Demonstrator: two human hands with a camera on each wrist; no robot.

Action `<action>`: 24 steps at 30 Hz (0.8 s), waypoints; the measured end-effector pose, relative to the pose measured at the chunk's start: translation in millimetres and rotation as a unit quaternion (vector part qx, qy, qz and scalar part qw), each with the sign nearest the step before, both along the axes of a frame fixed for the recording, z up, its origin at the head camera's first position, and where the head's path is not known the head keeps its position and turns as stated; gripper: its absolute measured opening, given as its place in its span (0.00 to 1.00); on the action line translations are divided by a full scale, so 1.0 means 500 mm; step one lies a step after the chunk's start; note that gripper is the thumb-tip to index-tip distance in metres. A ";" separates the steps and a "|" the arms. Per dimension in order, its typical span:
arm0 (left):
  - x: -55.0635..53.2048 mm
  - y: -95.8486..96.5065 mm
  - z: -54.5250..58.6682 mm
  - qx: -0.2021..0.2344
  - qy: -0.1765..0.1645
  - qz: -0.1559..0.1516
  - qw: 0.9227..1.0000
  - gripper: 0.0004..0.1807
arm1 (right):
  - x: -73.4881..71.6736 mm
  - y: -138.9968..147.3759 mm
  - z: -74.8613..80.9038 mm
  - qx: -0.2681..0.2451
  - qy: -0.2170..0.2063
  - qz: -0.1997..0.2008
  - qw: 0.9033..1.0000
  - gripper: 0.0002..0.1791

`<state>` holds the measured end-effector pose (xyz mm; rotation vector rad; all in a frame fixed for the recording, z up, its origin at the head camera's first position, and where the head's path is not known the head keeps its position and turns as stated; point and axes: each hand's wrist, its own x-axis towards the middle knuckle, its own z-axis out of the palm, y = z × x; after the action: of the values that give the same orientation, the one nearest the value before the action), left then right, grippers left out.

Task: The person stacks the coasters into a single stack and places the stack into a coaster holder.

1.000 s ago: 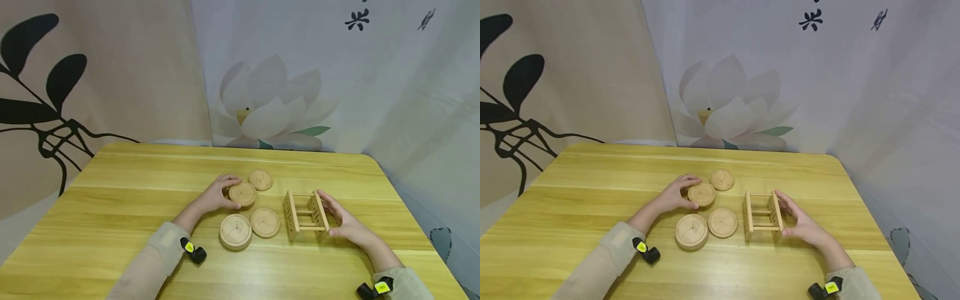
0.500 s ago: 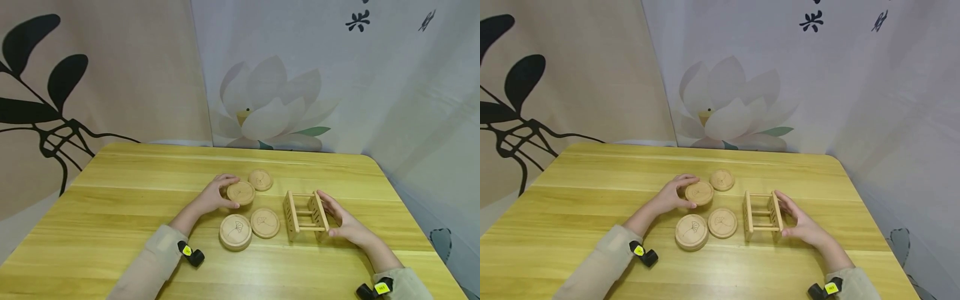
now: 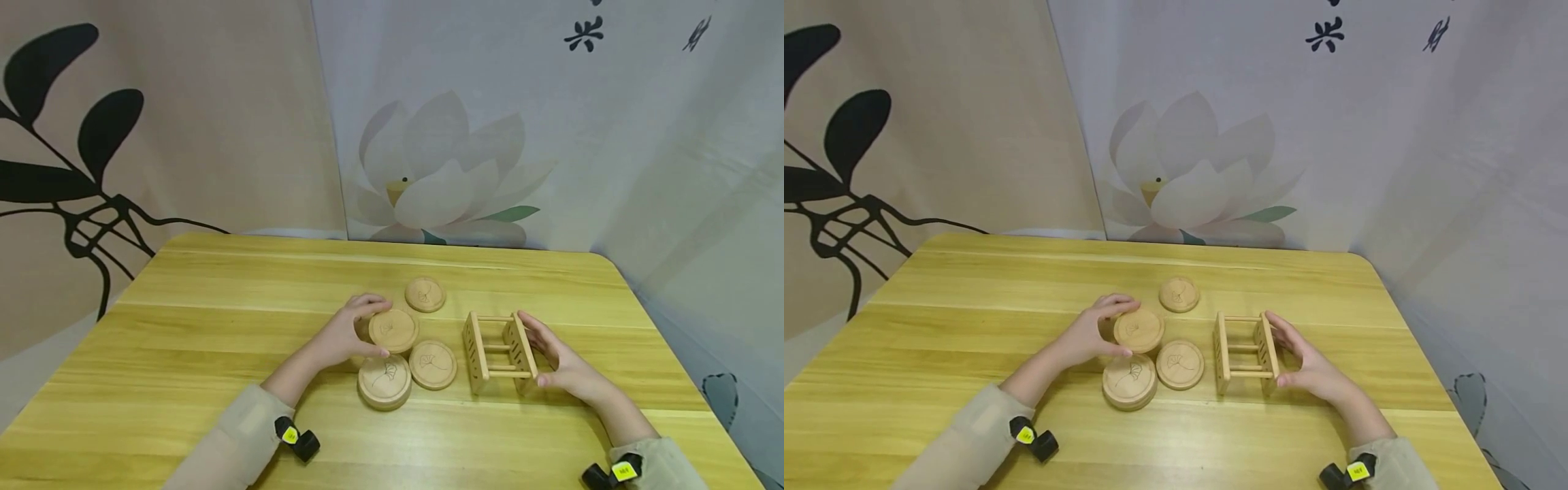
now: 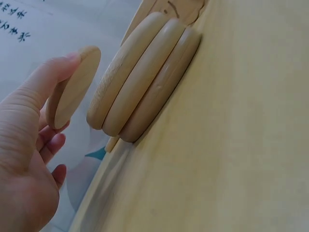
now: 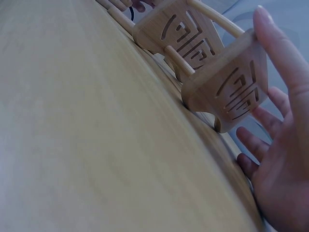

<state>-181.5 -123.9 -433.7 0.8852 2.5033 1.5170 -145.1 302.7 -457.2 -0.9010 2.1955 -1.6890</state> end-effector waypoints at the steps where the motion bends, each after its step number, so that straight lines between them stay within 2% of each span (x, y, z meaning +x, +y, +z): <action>1: 0.003 -0.001 0.000 0.000 0.001 -0.002 1.000 0.45 | 0.000 0.000 0.000 -0.001 -0.001 0.001 1.000 0.54; 14: 0.054 -0.015 0.009 0.003 -0.020 -0.004 1.000 0.46 | 0.002 0.000 0.001 -0.004 0.001 0.003 1.000 0.53; 24: 0.080 -0.017 0.004 -0.006 -0.035 -0.013 0.999 0.47 | 0.002 -0.002 0.003 -0.001 0.006 0.002 1.000 0.55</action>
<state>-141.4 -132.6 -431.9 0.8449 2.4403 1.4970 -144.2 301.9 -455.7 -0.9177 2.1976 -1.6883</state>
